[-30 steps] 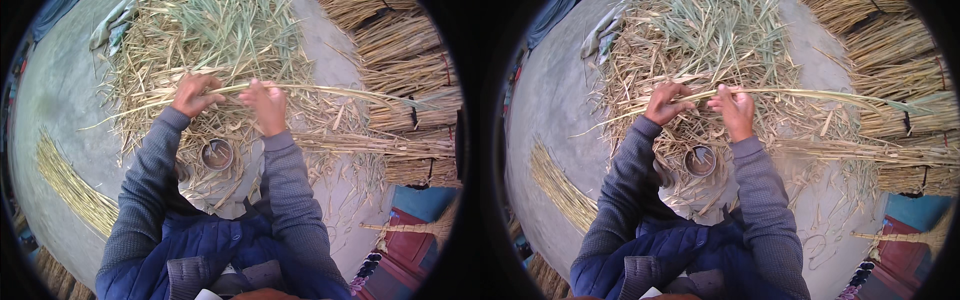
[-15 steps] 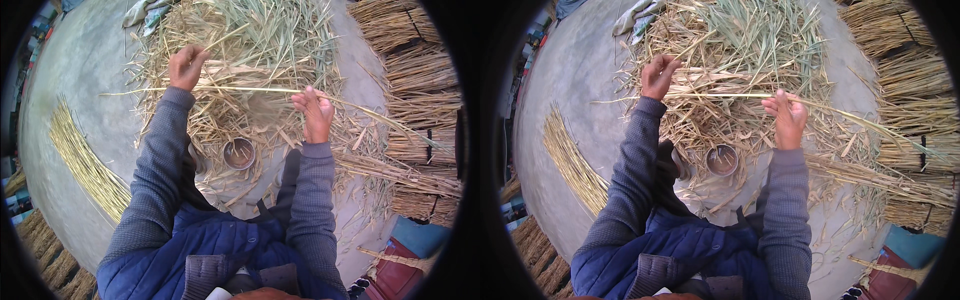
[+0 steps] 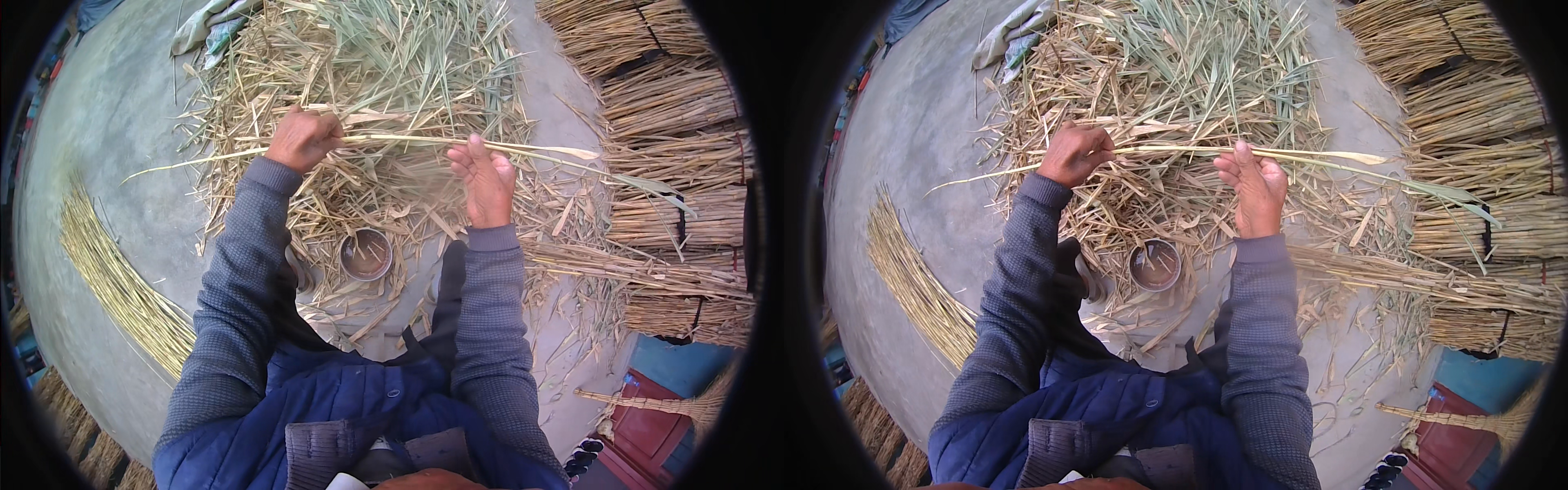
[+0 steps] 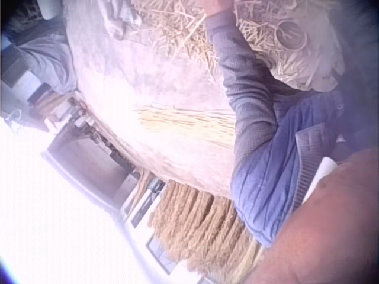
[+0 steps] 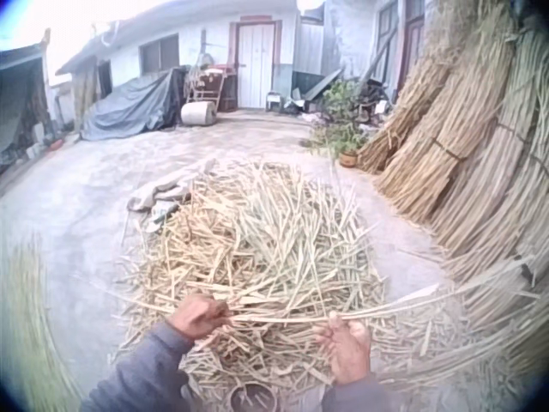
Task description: The person sits on the floor and repeatedly strips thin fibers from long dried straw stalks by hand. They hold each stalk with both hands, pull off the fibers, and drop the processed stalks onto a pile on the floor.
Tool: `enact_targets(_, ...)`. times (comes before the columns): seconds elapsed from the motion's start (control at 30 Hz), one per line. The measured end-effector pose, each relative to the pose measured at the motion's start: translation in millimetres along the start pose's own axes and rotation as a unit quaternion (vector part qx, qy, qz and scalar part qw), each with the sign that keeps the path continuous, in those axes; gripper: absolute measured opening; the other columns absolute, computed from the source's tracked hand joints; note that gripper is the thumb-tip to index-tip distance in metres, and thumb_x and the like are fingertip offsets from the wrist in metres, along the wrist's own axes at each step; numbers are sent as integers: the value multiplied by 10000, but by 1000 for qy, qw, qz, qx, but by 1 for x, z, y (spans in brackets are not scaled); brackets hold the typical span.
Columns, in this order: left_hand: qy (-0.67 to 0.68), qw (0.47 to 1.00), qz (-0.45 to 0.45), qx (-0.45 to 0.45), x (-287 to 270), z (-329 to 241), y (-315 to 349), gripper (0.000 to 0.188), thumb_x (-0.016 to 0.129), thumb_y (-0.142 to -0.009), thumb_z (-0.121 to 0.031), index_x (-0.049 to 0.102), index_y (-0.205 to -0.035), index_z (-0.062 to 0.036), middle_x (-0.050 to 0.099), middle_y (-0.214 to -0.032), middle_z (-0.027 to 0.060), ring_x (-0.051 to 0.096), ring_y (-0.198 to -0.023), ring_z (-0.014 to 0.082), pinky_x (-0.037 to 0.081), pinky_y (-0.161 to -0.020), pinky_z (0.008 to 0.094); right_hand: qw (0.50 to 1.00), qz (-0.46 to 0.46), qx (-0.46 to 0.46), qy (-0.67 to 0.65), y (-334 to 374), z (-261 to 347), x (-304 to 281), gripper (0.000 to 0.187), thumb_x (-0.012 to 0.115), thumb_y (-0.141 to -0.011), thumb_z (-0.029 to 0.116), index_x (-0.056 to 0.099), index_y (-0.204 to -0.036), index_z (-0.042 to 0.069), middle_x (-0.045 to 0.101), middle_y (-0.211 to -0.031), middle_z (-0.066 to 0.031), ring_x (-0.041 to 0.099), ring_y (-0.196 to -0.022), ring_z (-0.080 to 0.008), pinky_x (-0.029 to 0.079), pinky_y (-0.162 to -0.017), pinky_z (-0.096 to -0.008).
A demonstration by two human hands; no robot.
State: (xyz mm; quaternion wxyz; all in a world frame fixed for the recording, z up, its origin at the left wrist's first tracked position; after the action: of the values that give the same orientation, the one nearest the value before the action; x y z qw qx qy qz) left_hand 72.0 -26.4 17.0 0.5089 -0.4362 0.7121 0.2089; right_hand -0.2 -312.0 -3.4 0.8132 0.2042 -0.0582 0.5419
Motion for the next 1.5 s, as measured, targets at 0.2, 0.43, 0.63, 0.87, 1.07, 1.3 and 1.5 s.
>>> enact_targets(0.2,258,966,-12,11,25,-43,-9,249,801,-824,-208,700,-950,-18,719,-794,101,697,-735,207,531,-664,337,995,101,25,-14,13,-24,39,349,711,-943,232,580,-1108,-46,696,-963,-153,718,-819,-193,581,-674,-251)
enact_targets(0.43,259,966,-2,-9,17,-51,-11,189,782,-841,-201,709,-881,-32,712,-747,85,683,-670,199,515,-621,324,992,119,45,-4,14,-12,30,332,699,-945,193,578,-1162,-28,699,-998,-131,706,-883,-181,573,-721,-259)
enact_targets(0.63,162,984,-53,42,-1,-57,-14,172,791,-803,-177,685,-825,-43,680,-702,100,659,-629,265,485,-576,362,993,120,22,1,14,5,17,315,683,-950,152,583,-1176,-43,698,-1068,-168,709,-941,-202,590,-733,-261)
enact_targets(0.87,143,989,8,38,2,-45,-14,176,790,-798,-165,669,-824,-40,678,-712,101,662,-660,273,479,-586,371,994,107,12,-14,10,4,9,273,694,-944,141,573,-1121,-29,706,-1017,-155,726,-882,-211,597,-736,-272)
enact_targets(1.07,304,953,-3,0,34,-67,-17,282,798,-798,-267,684,-904,-32,658,-743,117,636,-677,270,490,-619,376,991,136,6,19,16,-9,30,241,681,-957,198,583,-1097,28,705,-997,-121,719,-903,-199,564,-753,-267)
enact_targets(1.3,538,832,-26,-135,56,-56,-20,247,809,-815,-249,719,-892,-32,704,-786,47,657,-692,151,517,-615,289,987,155,-28,0,20,-7,36,212,666,-964,148,604,-1095,-6,712,-981,-136,730,-869,-189,585,-717,-233)
enact_targets(1.5,397,915,-1,-77,38,-50,-14,244,811,-839,-191,703,-957,-7,699,-802,14,638,-770,84,522,-707,254,992,129,-2,4,15,-10,24,217,657,-964,123,586,-1111,-21,700,-1023,-151,727,-905,-221,593,-739,-258)
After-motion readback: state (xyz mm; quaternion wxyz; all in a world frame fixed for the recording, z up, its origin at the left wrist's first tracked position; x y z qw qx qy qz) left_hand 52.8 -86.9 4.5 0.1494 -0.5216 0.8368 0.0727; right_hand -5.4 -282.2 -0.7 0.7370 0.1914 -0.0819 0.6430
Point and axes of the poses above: each hand's wrist, its own y-axis away from the middle knuckle, its own x-axis out of the palm, z = x × y, the point moved 6 cm from there along -y, towards the middle knuckle
